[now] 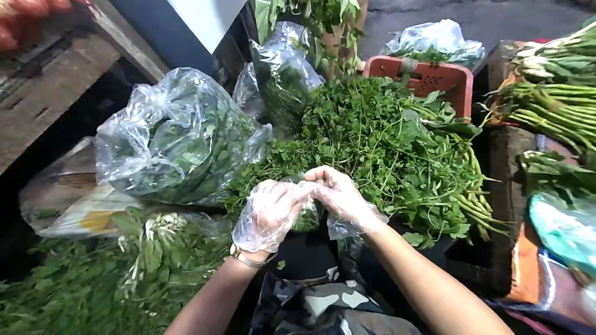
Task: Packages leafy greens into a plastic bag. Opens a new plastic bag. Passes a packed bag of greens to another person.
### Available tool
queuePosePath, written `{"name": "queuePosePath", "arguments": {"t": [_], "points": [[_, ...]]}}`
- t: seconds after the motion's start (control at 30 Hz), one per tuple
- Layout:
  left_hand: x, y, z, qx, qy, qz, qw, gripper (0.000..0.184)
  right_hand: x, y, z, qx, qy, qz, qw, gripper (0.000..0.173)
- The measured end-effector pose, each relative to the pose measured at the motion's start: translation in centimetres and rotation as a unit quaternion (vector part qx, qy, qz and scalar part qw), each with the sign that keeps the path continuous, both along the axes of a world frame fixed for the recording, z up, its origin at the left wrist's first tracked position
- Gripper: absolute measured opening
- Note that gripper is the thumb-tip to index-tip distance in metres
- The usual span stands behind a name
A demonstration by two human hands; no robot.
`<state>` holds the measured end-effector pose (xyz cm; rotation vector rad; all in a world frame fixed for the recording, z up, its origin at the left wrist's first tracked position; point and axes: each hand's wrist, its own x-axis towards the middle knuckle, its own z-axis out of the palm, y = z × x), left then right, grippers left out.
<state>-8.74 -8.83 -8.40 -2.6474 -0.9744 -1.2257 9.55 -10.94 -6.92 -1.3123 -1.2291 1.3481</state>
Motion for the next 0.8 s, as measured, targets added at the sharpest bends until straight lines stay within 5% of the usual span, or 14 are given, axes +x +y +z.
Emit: {"name": "queuePosePath", "arguments": {"t": [0.13,0.2,0.3,0.4,0.67,0.8], "points": [[-1.0,1.2,1.9,-0.014,0.094,0.003,0.995,0.018,0.6,-0.4,-0.5,0.040,-0.010,0.078,0.996,0.050],[-1.3,1.6,4.4,-0.157,0.196,-0.034,0.967,0.018,0.7,-0.7,-1.8,0.135,-0.098,0.111,0.980,0.062],[-1.5,3.4,6.9,-0.527,0.227,-0.132,0.808,0.024,0.3,-0.8,-3.7,0.255,-0.129,0.094,0.954,0.048],[-1.7,4.6,6.6,-0.668,0.113,-0.106,0.728,0.022,0.5,-1.1,-4.1,0.337,-0.126,0.033,0.932,0.040],[-1.1,4.3,6.0,-0.648,0.029,-0.121,0.751,0.013,-0.5,-1.2,-3.3,0.484,-0.241,-0.063,0.839,0.011],[-0.7,4.1,5.2,-0.455,0.102,-0.047,0.883,0.018,-0.1,-1.9,-3.5,0.471,-0.306,-0.035,0.827,0.013]]}}
